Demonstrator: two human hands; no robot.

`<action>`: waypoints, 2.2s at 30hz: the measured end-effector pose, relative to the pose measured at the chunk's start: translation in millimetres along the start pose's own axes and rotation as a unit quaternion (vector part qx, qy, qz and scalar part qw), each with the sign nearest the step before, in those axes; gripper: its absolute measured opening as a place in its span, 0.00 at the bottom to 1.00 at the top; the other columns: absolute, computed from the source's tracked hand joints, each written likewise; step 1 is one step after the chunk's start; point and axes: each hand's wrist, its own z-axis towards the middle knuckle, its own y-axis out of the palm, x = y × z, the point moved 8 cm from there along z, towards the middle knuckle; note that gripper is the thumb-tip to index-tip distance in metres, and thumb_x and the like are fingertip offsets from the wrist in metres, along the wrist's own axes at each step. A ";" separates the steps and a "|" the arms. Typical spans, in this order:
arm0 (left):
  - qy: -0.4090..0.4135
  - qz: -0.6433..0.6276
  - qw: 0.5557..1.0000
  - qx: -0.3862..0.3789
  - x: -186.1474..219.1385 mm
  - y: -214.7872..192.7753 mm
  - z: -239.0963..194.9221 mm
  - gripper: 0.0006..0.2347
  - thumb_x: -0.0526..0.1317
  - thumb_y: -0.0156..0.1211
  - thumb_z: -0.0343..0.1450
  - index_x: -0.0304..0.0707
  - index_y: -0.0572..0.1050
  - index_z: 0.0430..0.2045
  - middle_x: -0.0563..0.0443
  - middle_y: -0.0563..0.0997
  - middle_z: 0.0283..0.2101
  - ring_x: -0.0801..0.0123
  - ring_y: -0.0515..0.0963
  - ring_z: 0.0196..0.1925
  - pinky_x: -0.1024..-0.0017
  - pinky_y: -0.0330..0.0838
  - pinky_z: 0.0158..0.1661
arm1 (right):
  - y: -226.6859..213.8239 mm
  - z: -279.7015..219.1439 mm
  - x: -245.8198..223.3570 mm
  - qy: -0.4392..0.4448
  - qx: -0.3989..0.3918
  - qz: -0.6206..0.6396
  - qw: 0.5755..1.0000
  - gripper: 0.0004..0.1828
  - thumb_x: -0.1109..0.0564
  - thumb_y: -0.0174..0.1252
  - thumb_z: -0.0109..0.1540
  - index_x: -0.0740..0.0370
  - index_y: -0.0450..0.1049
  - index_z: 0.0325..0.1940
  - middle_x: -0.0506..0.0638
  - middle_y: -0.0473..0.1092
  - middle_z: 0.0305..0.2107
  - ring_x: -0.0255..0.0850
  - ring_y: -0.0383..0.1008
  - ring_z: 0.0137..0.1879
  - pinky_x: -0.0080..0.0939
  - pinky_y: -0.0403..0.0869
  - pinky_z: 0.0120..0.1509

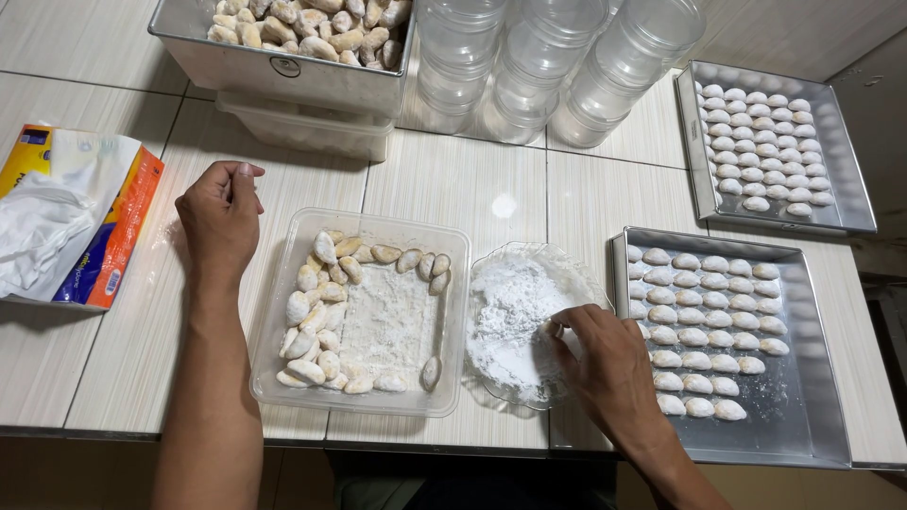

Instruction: The person takes small dough pieces from a plastic container, rolls them in a plate of white powder, and places them onto a metal baking tray. The person repeats this process for multiple dough pieces, arranging them in neat rows on the tray.

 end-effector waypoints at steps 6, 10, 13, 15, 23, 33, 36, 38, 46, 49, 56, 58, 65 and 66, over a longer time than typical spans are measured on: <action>0.012 -0.005 1.000 0.001 1.5 -0.3 -0.4 0.11 0.40 0.50 0.83 0.36 0.79 0.36 0.51 0.76 0.19 0.66 0.76 0.25 0.64 0.67 0.39 | -1.9 -1.8 -10.4 -0.024 0.012 -0.012 1.000 0.07 0.53 0.64 0.60 0.45 0.77 0.42 0.40 0.75 0.35 0.42 0.75 0.43 0.47 0.67 0.45; 0.011 0.001 1.000 -0.003 -1.0 0.8 0.0 0.12 0.41 0.49 0.83 0.36 0.79 0.36 0.51 0.76 0.19 0.67 0.75 0.24 0.63 0.67 0.41 | 1.2 -5.4 -18.9 -0.061 0.006 -0.034 0.998 0.08 0.51 0.64 0.60 0.48 0.78 0.43 0.43 0.75 0.36 0.44 0.75 0.40 0.49 0.66 0.40; 0.010 0.001 1.000 -0.001 -2.4 0.9 0.0 0.11 0.40 0.50 0.83 0.36 0.79 0.36 0.51 0.76 0.19 0.66 0.76 0.24 0.63 0.67 0.40 | 5.1 -6.8 -18.7 -0.052 -0.019 -0.028 0.998 0.10 0.51 0.63 0.61 0.48 0.76 0.46 0.44 0.75 0.37 0.44 0.74 0.42 0.48 0.66 0.41; 0.010 0.003 1.000 -0.001 -4.1 1.7 0.2 0.12 0.41 0.50 0.83 0.38 0.79 0.36 0.51 0.76 0.19 0.67 0.76 0.25 0.63 0.67 0.40 | 2.4 -7.1 -24.7 -0.074 -0.015 0.002 0.997 0.09 0.50 0.61 0.63 0.48 0.75 0.46 0.43 0.75 0.37 0.43 0.74 0.40 0.46 0.63 0.40; 0.020 -0.002 1.000 0.003 -1.4 0.6 -0.7 0.11 0.39 0.50 0.83 0.35 0.79 0.36 0.51 0.76 0.19 0.66 0.76 0.25 0.64 0.67 0.39 | 2.8 -14.5 -29.2 -0.143 -0.056 0.021 0.988 0.11 0.56 0.61 0.60 0.52 0.75 0.47 0.45 0.73 0.40 0.43 0.72 0.44 0.44 0.63 0.45; 0.010 0.004 1.000 0.002 -0.8 0.0 -1.4 0.11 0.39 0.50 0.83 0.36 0.80 0.37 0.50 0.76 0.19 0.66 0.75 0.24 0.64 0.67 0.38 | -1.2 -17.0 -29.8 -0.091 -0.017 0.012 0.996 0.04 0.50 0.58 0.65 0.48 0.74 0.42 0.44 0.71 0.31 0.46 0.72 0.36 0.48 0.64 0.41; 0.010 0.002 1.000 -0.002 -1.7 0.7 -1.5 0.11 0.39 0.50 0.83 0.36 0.79 0.36 0.51 0.75 0.19 0.68 0.75 0.24 0.64 0.68 0.40 | -0.9 -14.6 -39.1 -0.146 -0.029 0.045 0.988 0.06 0.52 0.58 0.65 0.53 0.75 0.44 0.45 0.74 0.36 0.43 0.73 0.40 0.44 0.63 0.42; 0.013 0.001 1.000 0.000 -0.5 0.4 -1.5 0.11 0.39 0.50 0.83 0.35 0.79 0.36 0.50 0.75 0.19 0.68 0.74 0.23 0.63 0.67 0.39 | 2.4 -13.2 -34.3 -0.149 -0.054 0.054 0.986 0.06 0.53 0.58 0.65 0.53 0.75 0.44 0.45 0.74 0.37 0.43 0.72 0.42 0.44 0.64 0.43; 0.021 0.006 1.000 0.004 -2.5 1.6 -1.0 0.11 0.38 0.50 0.83 0.34 0.79 0.36 0.49 0.76 0.19 0.67 0.74 0.22 0.63 0.67 0.38 | 2.7 -16.0 -27.8 -0.118 -0.078 0.044 0.989 0.08 0.50 0.58 0.64 0.50 0.75 0.45 0.43 0.75 0.37 0.44 0.73 0.44 0.46 0.64 0.47; 0.020 0.006 1.000 0.007 1.1 -0.1 -1.8 0.11 0.38 0.51 0.83 0.34 0.80 0.36 0.49 0.76 0.18 0.67 0.75 0.23 0.64 0.67 0.37 | -3.7 -14.6 -41.3 -0.149 -0.046 0.044 0.987 0.05 0.51 0.58 0.66 0.52 0.73 0.41 0.45 0.73 0.33 0.45 0.72 0.40 0.46 0.63 0.45; 0.002 -0.001 1.000 0.001 6.1 -1.4 -2.1 0.11 0.38 0.50 0.83 0.33 0.80 0.36 0.49 0.75 0.19 0.68 0.74 0.23 0.64 0.67 0.36 | 2.1 -15.5 -37.4 -0.162 -0.104 0.057 0.980 0.08 0.55 0.58 0.63 0.50 0.74 0.47 0.45 0.73 0.36 0.44 0.71 0.42 0.46 0.62 0.47; 0.001 -0.002 1.000 0.001 5.6 -1.5 -2.5 0.11 0.37 0.50 0.83 0.33 0.80 0.37 0.49 0.76 0.19 0.68 0.75 0.24 0.64 0.68 0.36 | -1.1 -17.7 -35.0 -0.159 -0.108 0.041 0.981 0.09 0.54 0.57 0.64 0.49 0.75 0.48 0.45 0.74 0.38 0.44 0.72 0.42 0.46 0.63 0.48; 0.009 0.002 1.000 0.001 3.1 -0.5 -2.2 0.11 0.37 0.50 0.83 0.33 0.80 0.36 0.49 0.75 0.19 0.68 0.74 0.23 0.64 0.67 0.35 | -6.1 -21.6 -40.4 -0.153 -0.087 0.048 0.983 0.08 0.54 0.57 0.64 0.50 0.75 0.48 0.44 0.74 0.36 0.43 0.72 0.40 0.45 0.63 0.46; 0.014 0.003 1.000 0.003 2.3 -0.5 -2.2 0.11 0.37 0.50 0.83 0.33 0.80 0.36 0.50 0.75 0.19 0.68 0.73 0.23 0.64 0.67 0.35 | -4.8 -21.6 -43.0 -0.159 -0.086 0.049 0.982 0.08 0.54 0.56 0.65 0.51 0.75 0.48 0.45 0.74 0.36 0.43 0.72 0.40 0.46 0.63 0.47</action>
